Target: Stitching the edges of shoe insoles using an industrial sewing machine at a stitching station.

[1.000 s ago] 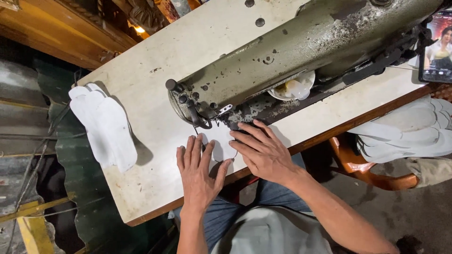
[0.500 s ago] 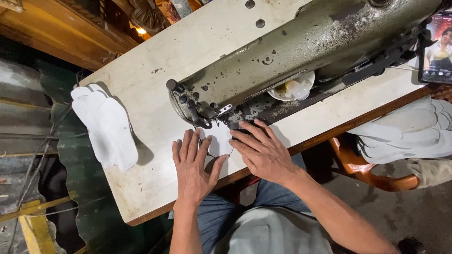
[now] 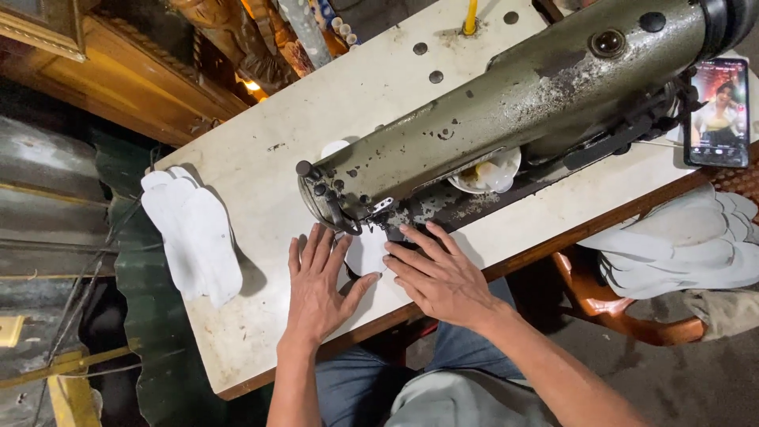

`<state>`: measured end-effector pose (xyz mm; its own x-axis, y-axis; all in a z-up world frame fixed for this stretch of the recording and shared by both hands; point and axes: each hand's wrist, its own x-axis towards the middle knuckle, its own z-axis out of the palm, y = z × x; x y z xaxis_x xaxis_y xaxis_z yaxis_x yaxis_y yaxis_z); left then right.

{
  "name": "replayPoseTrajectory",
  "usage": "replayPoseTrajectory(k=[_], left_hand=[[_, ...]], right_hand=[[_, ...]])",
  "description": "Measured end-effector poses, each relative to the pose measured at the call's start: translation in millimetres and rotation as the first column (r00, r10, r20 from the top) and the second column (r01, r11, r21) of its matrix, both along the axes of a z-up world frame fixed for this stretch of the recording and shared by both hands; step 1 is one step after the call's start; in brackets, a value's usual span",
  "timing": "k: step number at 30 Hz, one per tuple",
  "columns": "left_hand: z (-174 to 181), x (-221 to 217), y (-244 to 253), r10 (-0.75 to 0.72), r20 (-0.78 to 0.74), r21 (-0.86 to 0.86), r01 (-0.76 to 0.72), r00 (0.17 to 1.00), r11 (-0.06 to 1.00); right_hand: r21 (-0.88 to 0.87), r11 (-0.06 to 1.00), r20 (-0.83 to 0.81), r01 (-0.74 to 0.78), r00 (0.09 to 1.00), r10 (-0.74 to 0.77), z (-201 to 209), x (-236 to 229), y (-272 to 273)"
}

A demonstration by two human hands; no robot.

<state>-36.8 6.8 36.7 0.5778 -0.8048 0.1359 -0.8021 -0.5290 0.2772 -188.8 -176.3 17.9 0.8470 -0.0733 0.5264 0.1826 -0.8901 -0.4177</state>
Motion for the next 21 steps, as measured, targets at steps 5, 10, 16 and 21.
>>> replayPoseTrajectory(k=[5,10,16,21], left_hand=[[-6,10,1,-0.026,-0.025,0.015,0.027,0.999,1.000],[-2,17,-2,-0.030,-0.047,0.010,0.030,0.998,0.999],[-1,23,-2,-0.028,-0.061,0.026,0.030,0.998,0.999],[-3,29,-3,-0.025,-0.058,0.043,0.028,0.998,0.999]], right_hand=[[0.005,1.000,-0.015,-0.002,1.000,0.002,1,-1,1],[-0.006,1.000,-0.025,0.021,0.999,-0.022,3,2,4],[-0.010,0.995,-0.007,0.097,0.995,-0.098,8,10,16],[0.003,0.992,-0.003,0.124,0.992,-0.124,12,15,15]])
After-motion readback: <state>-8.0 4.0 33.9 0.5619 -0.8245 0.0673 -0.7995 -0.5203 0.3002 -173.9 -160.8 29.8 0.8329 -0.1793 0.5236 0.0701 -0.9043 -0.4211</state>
